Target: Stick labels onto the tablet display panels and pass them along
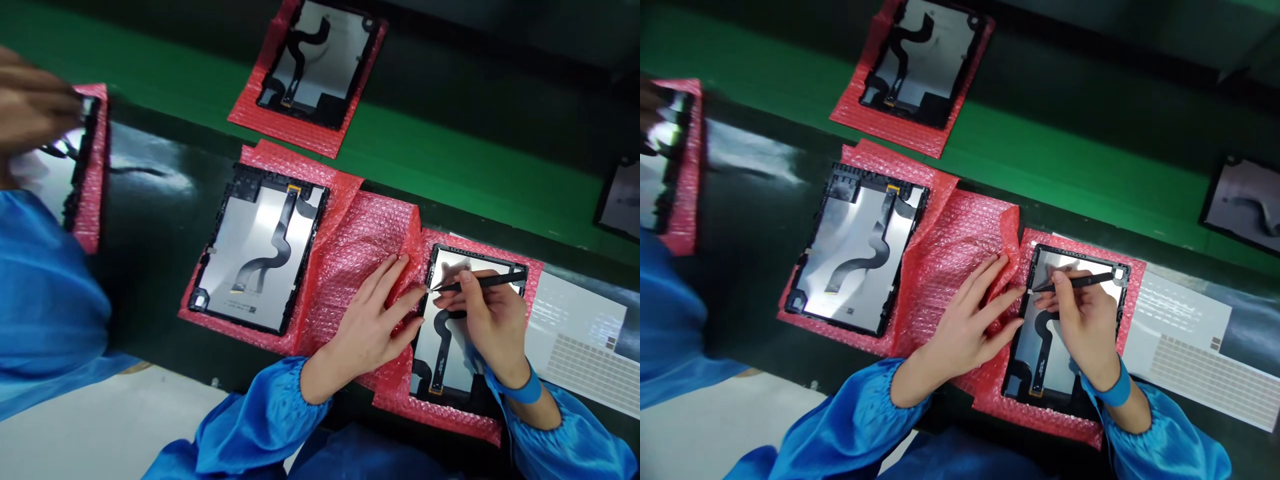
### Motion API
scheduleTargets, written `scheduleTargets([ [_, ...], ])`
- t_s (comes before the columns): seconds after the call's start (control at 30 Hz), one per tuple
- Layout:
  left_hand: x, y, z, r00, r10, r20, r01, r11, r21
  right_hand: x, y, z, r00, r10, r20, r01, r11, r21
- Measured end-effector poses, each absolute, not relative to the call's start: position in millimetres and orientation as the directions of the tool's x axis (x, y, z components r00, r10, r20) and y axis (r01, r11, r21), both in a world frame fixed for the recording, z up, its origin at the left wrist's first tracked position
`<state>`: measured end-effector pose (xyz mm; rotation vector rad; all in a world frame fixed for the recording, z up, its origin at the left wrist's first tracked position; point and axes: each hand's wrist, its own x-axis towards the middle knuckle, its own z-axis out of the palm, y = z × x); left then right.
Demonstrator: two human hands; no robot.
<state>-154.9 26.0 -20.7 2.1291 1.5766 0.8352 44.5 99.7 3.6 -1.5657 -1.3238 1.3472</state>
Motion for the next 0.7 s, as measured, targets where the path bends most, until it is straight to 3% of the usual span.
scheduleTargets([
  [0.27,-152,26,-24,0.252,0.948,0.195,0.785,-0.319,0.531,44,102,5,-0.029,0.955,-0.296,0.18,-0.286,-0.941],
  [0.43,-158,24,-23,0.212,0.946,0.245,0.749,-0.318,0.581,84,93,27,0.04,0.993,-0.113,0.128,-0.117,-0.985],
  [0.57,-158,18,-16,0.057,0.969,0.239,0.823,-0.181,0.539,142,77,25,0.056,0.992,-0.112,0.301,-0.124,-0.945],
  [0.7,-144,23,-11,-0.045,0.988,0.146,0.895,-0.025,0.446,177,63,2,-0.006,0.985,-0.171,0.586,-0.135,-0.799],
])
